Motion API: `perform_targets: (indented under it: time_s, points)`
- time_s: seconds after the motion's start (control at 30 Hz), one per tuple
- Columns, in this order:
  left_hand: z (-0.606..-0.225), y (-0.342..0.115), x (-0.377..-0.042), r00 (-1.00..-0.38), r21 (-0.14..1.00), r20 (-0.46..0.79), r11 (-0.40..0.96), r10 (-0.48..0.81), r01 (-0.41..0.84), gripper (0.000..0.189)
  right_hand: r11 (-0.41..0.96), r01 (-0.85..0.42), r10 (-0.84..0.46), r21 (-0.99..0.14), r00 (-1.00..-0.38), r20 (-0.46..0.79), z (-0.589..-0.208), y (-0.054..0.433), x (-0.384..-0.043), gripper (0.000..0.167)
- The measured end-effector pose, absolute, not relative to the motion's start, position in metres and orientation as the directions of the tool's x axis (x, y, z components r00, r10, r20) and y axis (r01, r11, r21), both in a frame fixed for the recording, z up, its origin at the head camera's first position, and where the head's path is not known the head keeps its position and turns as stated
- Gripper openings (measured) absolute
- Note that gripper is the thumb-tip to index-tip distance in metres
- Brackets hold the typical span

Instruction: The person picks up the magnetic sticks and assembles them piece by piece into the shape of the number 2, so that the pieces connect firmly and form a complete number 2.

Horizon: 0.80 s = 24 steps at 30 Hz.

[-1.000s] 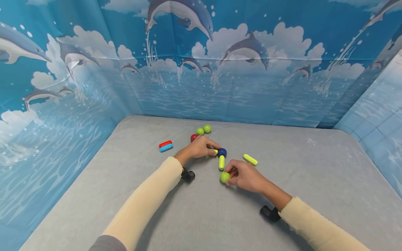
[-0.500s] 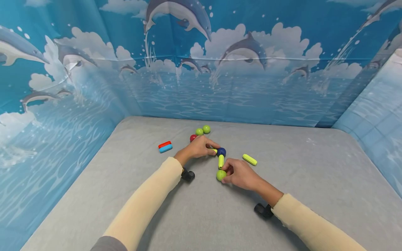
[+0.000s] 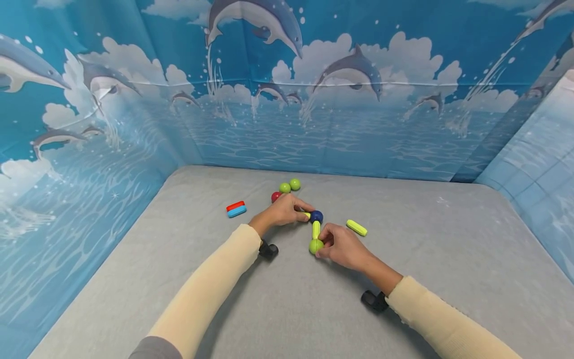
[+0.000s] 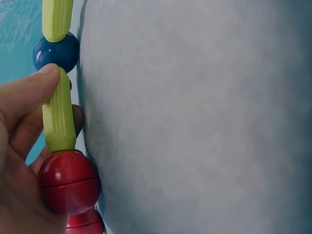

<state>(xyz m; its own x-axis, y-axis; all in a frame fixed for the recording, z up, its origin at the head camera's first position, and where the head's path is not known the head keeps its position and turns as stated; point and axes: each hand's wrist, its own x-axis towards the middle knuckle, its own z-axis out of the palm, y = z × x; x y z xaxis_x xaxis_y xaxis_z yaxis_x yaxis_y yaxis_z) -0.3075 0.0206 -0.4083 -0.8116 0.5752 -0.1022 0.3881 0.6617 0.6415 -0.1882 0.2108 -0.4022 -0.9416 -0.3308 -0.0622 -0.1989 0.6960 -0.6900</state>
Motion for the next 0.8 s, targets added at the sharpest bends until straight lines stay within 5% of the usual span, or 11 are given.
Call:
perform_targets:
  time_s: [0.8]
  points:
    - [-0.4075, 0.0223, -0.3089, -0.818, 0.662, -0.118, 0.658, 0.563, 0.358, 0.031, 0.685, -0.247, -0.379, -0.685, -0.924, -0.045, -0.4016, 0.2090, -0.1954, 0.024]
